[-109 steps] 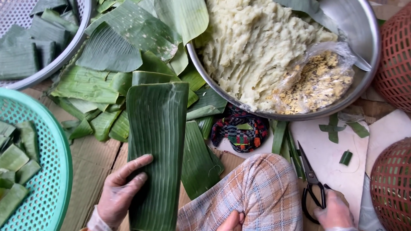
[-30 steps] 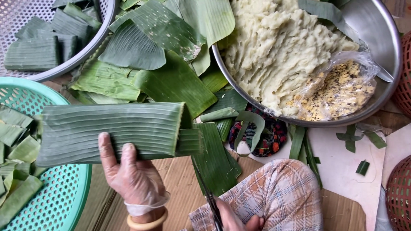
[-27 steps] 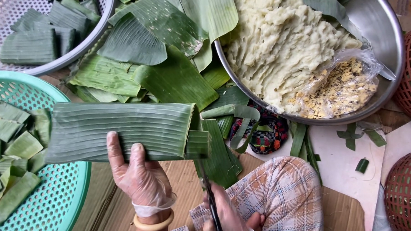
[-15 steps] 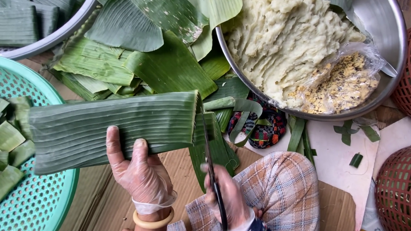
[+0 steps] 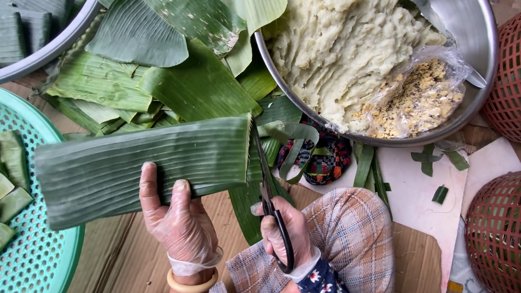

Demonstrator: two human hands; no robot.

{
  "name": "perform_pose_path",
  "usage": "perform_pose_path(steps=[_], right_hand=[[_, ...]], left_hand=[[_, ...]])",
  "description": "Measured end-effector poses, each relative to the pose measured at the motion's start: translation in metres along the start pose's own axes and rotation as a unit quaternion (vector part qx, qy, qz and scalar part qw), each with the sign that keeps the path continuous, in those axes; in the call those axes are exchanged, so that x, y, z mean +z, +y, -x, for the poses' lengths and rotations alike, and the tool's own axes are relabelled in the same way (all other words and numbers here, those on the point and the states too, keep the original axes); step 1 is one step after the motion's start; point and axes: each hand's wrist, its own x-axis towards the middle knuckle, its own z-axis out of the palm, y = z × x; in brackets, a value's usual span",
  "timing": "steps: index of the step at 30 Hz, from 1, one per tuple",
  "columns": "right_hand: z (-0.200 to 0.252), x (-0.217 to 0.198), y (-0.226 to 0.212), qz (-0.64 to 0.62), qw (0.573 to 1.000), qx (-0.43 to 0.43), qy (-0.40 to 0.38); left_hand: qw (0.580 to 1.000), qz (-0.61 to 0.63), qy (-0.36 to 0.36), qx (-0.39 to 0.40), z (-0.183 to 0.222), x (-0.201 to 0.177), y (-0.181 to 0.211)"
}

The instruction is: The person wraps a pale mash and a dark food filling into banana leaves by hand and using scissors on a wooden board while sitting on the floor.

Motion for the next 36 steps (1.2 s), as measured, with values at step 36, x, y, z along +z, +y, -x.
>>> perform_pose_path(steps=[36], right_hand=[[-0.055,-0.052,-0.068,0.452,0.683,-0.501,-0.28]], left_hand=[[0.721,-0.197,-0.639,-0.18,-0.032,-0.051,0.05]])
